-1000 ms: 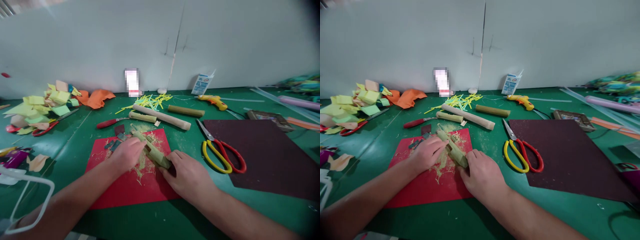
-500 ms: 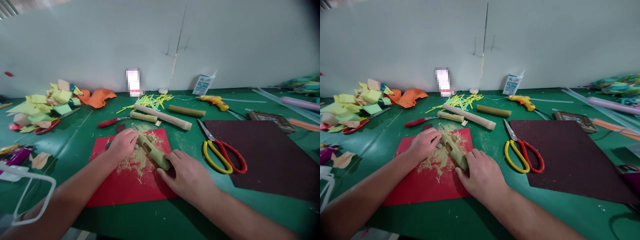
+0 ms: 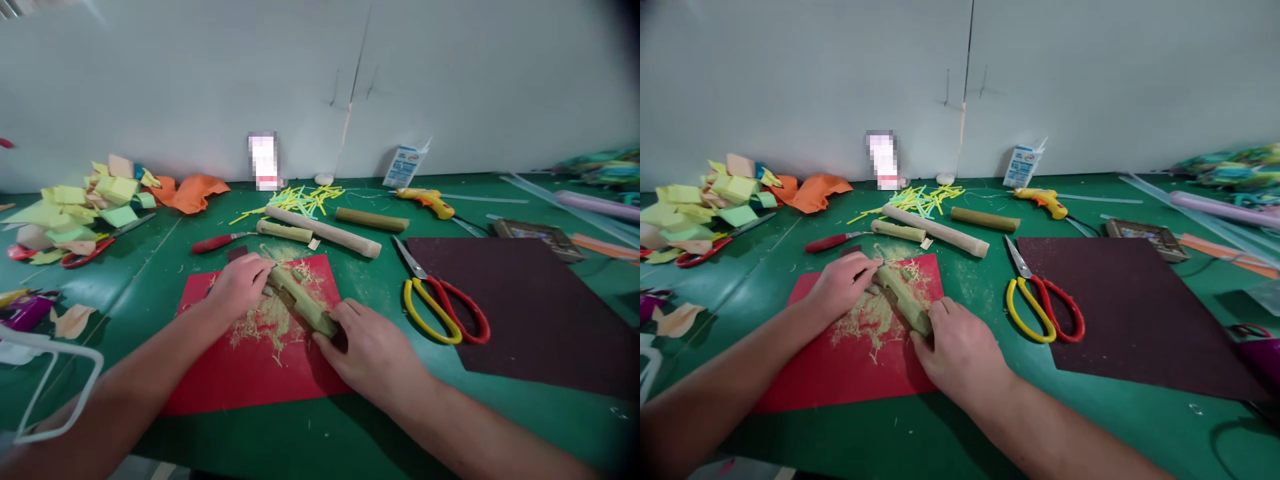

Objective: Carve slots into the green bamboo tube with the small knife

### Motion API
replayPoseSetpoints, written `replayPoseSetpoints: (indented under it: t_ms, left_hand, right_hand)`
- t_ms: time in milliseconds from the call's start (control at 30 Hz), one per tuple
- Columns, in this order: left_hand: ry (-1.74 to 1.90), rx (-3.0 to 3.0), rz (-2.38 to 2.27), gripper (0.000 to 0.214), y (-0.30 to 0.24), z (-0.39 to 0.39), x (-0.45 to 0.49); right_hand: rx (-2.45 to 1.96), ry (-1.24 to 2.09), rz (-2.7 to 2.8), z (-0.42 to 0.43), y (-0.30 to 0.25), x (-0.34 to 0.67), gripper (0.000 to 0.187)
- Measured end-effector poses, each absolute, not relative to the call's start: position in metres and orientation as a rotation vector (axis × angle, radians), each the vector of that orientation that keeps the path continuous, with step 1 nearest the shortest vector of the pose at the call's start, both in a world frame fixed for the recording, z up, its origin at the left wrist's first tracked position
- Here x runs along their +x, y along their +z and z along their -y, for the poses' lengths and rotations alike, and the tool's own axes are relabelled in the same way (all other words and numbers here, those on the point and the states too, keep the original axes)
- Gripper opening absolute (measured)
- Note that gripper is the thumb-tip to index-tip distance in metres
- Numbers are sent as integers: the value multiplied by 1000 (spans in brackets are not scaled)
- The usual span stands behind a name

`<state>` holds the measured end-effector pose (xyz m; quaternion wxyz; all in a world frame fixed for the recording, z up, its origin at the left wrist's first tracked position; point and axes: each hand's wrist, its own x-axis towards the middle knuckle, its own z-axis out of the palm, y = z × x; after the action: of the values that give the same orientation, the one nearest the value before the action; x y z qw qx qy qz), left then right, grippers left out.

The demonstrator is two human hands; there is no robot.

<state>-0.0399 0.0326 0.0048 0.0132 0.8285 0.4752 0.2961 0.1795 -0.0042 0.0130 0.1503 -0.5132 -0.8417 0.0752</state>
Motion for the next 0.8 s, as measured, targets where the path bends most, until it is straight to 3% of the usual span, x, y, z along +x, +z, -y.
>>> replayPoseSetpoints:
  t_ms: [167, 333, 500, 667, 800]
  left_hand:
    - [699, 2668, -1244, 22, 4, -18, -26]
    - [923, 2648, -1465, 22, 4, -27, -35]
    - [686, 2754, -1305, 25, 1, -23, -36]
    - [867, 2784, -1445, 24, 3, -31, -42]
    - [667, 2814, -1269, 27, 3, -26, -36]
  right_hand:
    - [-1476, 189, 2424, 4, 14, 179, 14]
    - [-1512, 241, 2419, 4, 15, 181, 15]
    - [-1497, 195, 2442, 5, 14, 181, 14]
    - [-1506, 182, 2444, 4, 14, 181, 15]
    - [-1472, 144, 2455, 4, 13, 181, 14]
